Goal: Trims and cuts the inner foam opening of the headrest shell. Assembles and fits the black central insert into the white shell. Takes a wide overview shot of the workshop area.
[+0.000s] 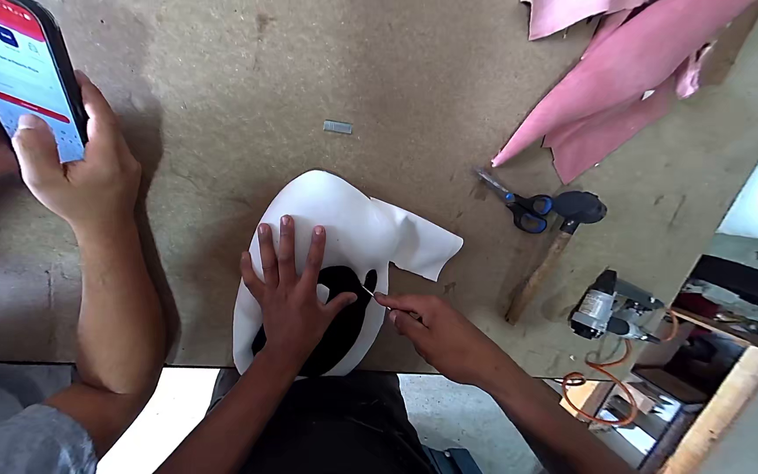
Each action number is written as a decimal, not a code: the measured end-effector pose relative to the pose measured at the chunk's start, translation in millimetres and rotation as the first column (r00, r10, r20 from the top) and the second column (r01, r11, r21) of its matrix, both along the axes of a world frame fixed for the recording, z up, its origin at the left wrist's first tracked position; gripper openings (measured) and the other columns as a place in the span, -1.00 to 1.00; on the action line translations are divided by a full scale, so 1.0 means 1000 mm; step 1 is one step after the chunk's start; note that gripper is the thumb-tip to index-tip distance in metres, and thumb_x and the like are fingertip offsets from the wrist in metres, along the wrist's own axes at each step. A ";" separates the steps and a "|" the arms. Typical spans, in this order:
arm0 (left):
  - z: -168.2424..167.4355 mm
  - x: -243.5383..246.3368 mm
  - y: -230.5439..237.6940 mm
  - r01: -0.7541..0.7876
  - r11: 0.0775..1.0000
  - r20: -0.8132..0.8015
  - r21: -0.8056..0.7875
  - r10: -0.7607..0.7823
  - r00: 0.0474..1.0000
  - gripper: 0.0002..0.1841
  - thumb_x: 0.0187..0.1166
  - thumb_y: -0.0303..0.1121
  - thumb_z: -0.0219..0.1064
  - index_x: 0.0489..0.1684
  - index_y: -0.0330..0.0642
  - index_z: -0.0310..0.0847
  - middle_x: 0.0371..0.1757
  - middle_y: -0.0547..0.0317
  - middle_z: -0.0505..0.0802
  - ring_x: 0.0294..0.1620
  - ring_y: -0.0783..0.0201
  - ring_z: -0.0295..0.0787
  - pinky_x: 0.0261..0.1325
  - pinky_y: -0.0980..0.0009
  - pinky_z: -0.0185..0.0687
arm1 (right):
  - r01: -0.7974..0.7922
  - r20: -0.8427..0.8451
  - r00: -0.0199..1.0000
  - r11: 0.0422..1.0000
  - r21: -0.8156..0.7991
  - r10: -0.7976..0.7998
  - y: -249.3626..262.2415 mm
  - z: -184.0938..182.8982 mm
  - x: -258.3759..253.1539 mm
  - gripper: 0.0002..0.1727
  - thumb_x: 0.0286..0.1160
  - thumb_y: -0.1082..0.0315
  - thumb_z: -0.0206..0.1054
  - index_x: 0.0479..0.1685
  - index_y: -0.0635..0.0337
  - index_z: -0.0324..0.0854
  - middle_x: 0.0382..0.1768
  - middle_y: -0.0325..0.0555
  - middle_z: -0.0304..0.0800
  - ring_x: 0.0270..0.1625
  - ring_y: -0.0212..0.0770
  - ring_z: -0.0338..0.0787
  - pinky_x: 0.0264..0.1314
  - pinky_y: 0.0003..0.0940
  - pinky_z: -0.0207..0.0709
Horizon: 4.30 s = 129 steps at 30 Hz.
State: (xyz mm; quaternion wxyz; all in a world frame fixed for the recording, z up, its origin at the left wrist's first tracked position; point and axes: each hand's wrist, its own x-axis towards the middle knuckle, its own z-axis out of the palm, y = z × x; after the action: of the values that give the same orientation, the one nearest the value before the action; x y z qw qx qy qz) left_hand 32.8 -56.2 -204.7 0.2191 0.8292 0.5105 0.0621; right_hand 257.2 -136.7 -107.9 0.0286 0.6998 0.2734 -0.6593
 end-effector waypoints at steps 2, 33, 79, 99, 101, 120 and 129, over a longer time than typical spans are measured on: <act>-0.004 0.001 -0.001 -0.010 1.000 0.004 0.003 0.010 1.000 0.30 -0.10 0.67 0.42 0.91 0.51 -0.04 0.98 0.14 -0.18 0.96 -0.16 -0.52 0.77 -0.51 -0.52 | -0.009 0.006 1.000 0.999 -0.040 0.010 0.007 0.000 0.000 -0.56 0.84 -0.01 0.03 0.57 -0.39 0.60 -0.18 -0.28 0.77 -0.51 -0.30 0.62 -0.41 -0.30 0.61; 0.003 0.003 -0.004 0.004 1.000 -0.041 -0.021 -0.005 0.999 0.35 -0.15 0.69 0.44 0.92 0.52 -0.09 0.99 0.18 -0.22 0.96 -0.14 -0.57 0.77 -0.50 -0.51 | 0.235 0.114 0.953 0.924 0.301 -0.280 -0.066 -0.018 -0.045 -0.55 0.81 -0.04 0.09 0.62 -0.51 0.55 0.02 -0.40 0.80 -0.47 -0.32 0.67 -0.42 -0.29 0.65; 0.004 0.000 -0.001 -0.029 0.997 0.056 -0.074 0.033 0.998 0.29 -0.08 0.57 0.53 0.91 0.50 -0.03 0.99 0.14 -0.19 0.96 -0.16 -0.58 0.75 -0.55 -0.61 | -0.978 0.241 0.200 0.208 -0.007 0.950 0.104 0.030 -0.013 -0.61 0.69 0.11 0.14 0.38 -0.36 0.71 -0.08 -0.26 0.74 -0.19 -0.21 0.77 -0.25 -0.16 0.66; 0.003 -0.001 -0.003 -0.011 0.993 0.136 -0.117 0.027 0.990 0.28 -0.05 0.46 0.61 0.91 0.46 0.01 0.99 0.14 -0.21 0.96 -0.16 -0.59 0.75 -0.54 -0.65 | -0.983 -0.356 0.159 0.114 -0.143 0.921 0.209 -0.033 -0.047 -0.78 0.68 0.27 0.27 0.00 0.02 0.84 -0.51 -0.12 0.72 -0.59 -0.21 0.61 -0.46 -0.16 0.55; 0.002 0.005 -0.010 0.036 0.991 0.166 -0.133 -0.013 0.986 0.26 -0.05 0.39 0.67 0.90 0.47 0.04 0.99 0.17 -0.20 0.96 -0.14 -0.58 0.77 -0.52 -0.68 | -0.970 -0.400 0.215 0.149 -0.191 0.891 0.198 -0.039 -0.043 -0.78 0.68 0.26 0.26 -0.01 0.04 0.84 -0.46 -0.11 0.78 -0.57 -0.20 0.65 -0.44 -0.15 0.57; 0.002 0.015 -0.018 0.119 0.984 0.119 -0.131 -0.104 0.987 0.28 -0.03 0.43 0.63 0.91 0.56 -0.07 0.99 0.23 -0.25 0.97 -0.08 -0.59 0.79 -0.49 -0.61 | -0.712 0.196 0.676 0.698 -0.077 0.710 0.031 0.024 -0.016 -0.58 0.72 0.22 0.14 0.45 -0.27 0.70 0.05 -0.25 0.87 0.05 -0.19 0.84 0.12 0.00 0.71; 0.005 0.017 -0.019 0.126 0.990 0.087 -0.071 -0.119 0.989 0.30 -0.13 0.54 0.58 0.90 0.60 -0.05 0.99 0.18 -0.21 0.97 -0.12 -0.56 0.77 -0.52 -0.62 | -0.717 0.221 0.684 0.697 0.025 0.696 0.015 0.025 -0.002 -0.59 0.71 0.21 0.19 0.46 -0.29 0.70 0.01 -0.26 0.88 0.01 -0.19 0.85 0.07 0.00 0.73</act>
State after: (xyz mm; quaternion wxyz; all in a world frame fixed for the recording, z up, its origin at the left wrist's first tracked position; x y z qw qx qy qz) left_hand 50.0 -75.1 -199.8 0.2746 0.8468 0.4512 0.0631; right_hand 255.7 -121.8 -83.1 0.2687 0.6013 0.5535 -0.5097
